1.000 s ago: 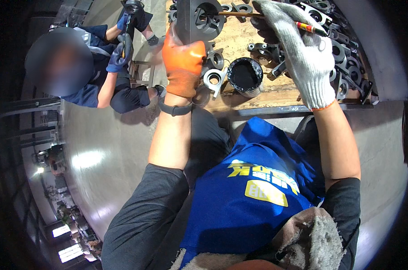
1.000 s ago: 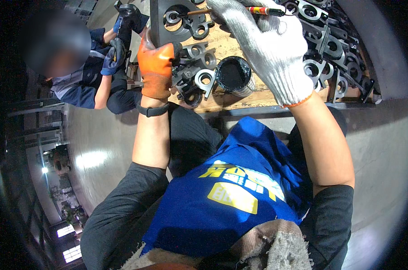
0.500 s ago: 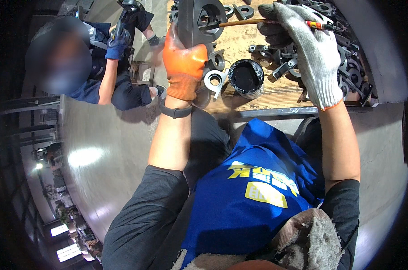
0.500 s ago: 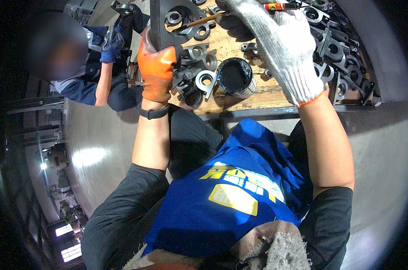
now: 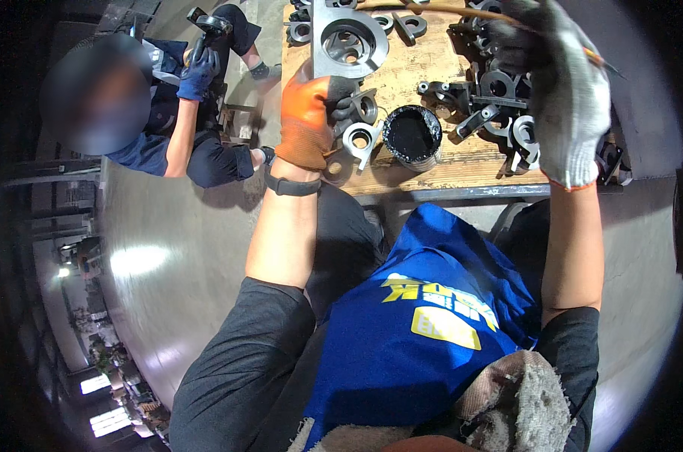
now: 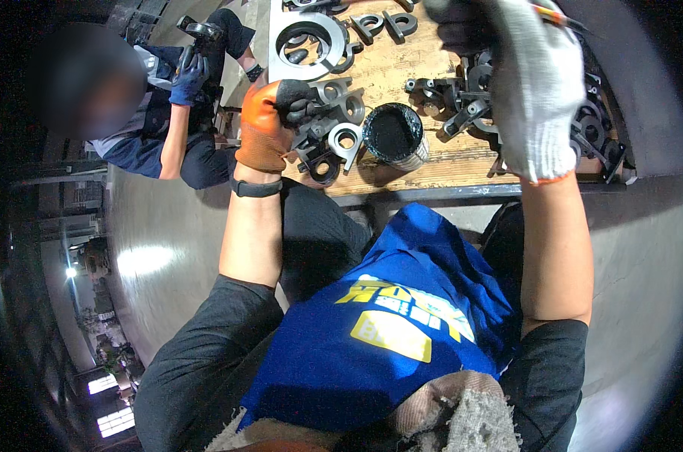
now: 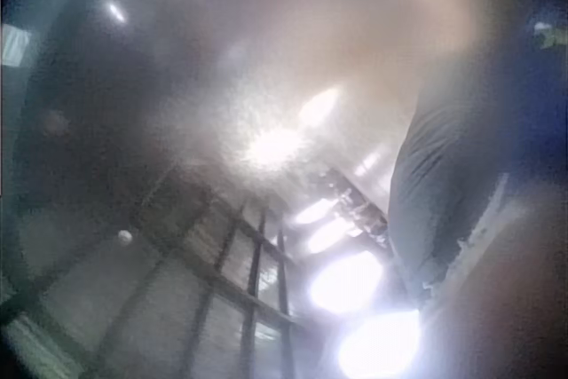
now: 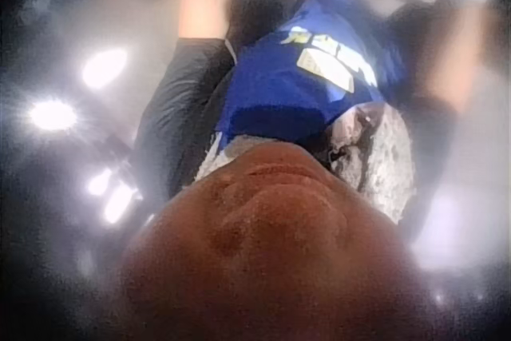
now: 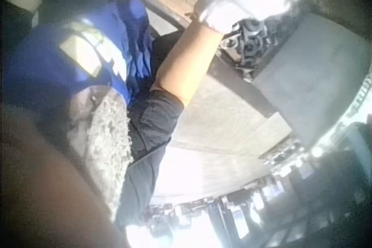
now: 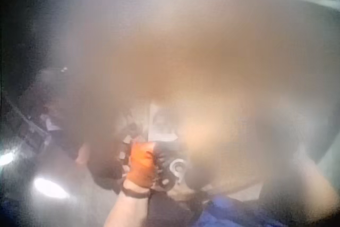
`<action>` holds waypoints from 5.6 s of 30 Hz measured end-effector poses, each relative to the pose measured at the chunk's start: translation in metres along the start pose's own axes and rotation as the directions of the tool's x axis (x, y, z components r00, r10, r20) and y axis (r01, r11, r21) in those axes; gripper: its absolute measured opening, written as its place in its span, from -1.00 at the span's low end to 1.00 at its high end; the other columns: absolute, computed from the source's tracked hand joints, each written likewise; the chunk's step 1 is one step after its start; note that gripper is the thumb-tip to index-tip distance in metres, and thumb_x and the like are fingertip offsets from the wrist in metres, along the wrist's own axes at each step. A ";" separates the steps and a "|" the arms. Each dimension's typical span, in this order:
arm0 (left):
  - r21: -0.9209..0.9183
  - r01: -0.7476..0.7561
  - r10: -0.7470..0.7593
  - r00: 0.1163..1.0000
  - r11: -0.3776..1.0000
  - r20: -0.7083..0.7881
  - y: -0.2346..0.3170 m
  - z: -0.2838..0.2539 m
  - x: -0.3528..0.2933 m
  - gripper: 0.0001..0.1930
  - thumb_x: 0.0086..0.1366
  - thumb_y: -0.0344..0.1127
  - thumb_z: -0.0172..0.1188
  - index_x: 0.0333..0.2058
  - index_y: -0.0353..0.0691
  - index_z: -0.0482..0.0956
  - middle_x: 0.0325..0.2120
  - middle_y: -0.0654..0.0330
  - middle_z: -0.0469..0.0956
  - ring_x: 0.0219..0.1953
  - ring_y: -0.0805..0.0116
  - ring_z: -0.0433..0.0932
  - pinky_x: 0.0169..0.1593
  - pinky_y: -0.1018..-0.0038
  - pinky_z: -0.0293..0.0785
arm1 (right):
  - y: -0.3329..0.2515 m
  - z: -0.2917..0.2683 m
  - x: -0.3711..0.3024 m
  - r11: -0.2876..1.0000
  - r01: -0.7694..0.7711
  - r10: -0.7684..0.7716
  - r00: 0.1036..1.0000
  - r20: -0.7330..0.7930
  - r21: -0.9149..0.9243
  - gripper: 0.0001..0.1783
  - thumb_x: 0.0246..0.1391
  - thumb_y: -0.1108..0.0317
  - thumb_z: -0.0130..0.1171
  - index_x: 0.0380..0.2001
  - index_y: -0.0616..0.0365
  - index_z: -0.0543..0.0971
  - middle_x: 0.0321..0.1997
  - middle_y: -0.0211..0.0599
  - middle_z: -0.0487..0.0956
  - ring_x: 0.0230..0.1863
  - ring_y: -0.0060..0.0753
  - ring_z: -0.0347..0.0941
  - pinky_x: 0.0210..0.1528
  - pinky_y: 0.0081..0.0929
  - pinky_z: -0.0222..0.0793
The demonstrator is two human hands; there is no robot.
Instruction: The person repeatedly picks up metal parts from a table, dips a brush into a container of black paint, and applies paint to the parts. The painted parts are placed back on the table. Another person is visible in the background performing a similar task.
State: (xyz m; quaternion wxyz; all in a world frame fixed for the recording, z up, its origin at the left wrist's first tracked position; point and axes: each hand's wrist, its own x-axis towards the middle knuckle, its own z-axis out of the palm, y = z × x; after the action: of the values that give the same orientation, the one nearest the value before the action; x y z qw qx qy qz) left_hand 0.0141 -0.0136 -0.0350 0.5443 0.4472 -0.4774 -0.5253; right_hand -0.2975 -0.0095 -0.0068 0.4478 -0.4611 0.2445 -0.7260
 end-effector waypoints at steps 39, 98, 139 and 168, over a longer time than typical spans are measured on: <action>-0.689 0.721 -0.162 0.690 0.075 0.705 0.028 -0.006 -0.016 -0.14 0.19 -0.39 0.17 0.34 -0.47 -0.14 -0.59 0.40 0.38 -0.69 0.65 0.35 -0.48 0.61 0.36 | 0.020 0.020 0.002 0.962 -0.064 0.090 0.992 0.087 -0.267 -0.60 0.33 0.24 -0.01 0.09 0.27 0.46 -0.05 -0.23 0.61 -0.19 -0.44 0.59 -0.13 -0.54 0.49; 0.942 0.223 -0.424 0.849 -0.251 -0.315 -0.137 -0.091 0.128 -0.51 0.00 0.06 0.28 -0.14 -0.11 0.67 -0.11 0.00 0.62 -0.05 0.08 0.61 0.03 0.23 0.48 | -0.025 -0.069 0.030 0.980 -0.139 0.093 0.951 -0.295 -0.139 -0.57 0.30 0.18 0.04 -0.01 0.37 0.54 -0.18 -0.10 0.66 -0.29 -0.39 0.59 -0.18 -0.54 0.52; 0.853 0.275 -0.860 -0.138 0.443 0.491 -0.336 0.190 -0.205 -0.51 0.12 0.11 0.17 -0.12 -0.11 0.65 -0.12 0.02 0.62 -0.01 -0.02 0.55 0.04 0.18 0.43 | -0.030 -0.198 0.069 0.777 -0.316 0.192 0.943 -0.273 -0.545 -0.46 0.39 0.06 -0.20 0.19 0.25 0.38 0.28 0.02 0.38 0.19 -0.13 0.41 0.23 -0.27 0.32; 0.972 0.166 -0.600 0.799 0.168 -0.033 -0.106 0.284 -0.127 -0.52 0.07 0.03 0.12 -0.19 -0.25 0.65 -0.17 -0.12 0.60 -0.05 0.00 0.57 0.03 0.26 0.45 | -0.107 -0.250 0.109 0.208 0.502 -0.470 0.804 0.364 -0.840 -0.67 0.27 0.27 -0.04 0.01 0.13 0.54 -0.09 -0.11 0.61 -0.08 -0.17 0.55 0.01 -0.36 0.42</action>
State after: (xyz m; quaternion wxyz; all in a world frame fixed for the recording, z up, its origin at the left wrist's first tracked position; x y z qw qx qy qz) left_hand -0.2817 0.1122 -0.1052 -0.0839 0.6803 -0.6491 -0.3298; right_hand -0.5841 -0.0679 0.0111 -0.1271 -0.6898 0.4357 -0.5640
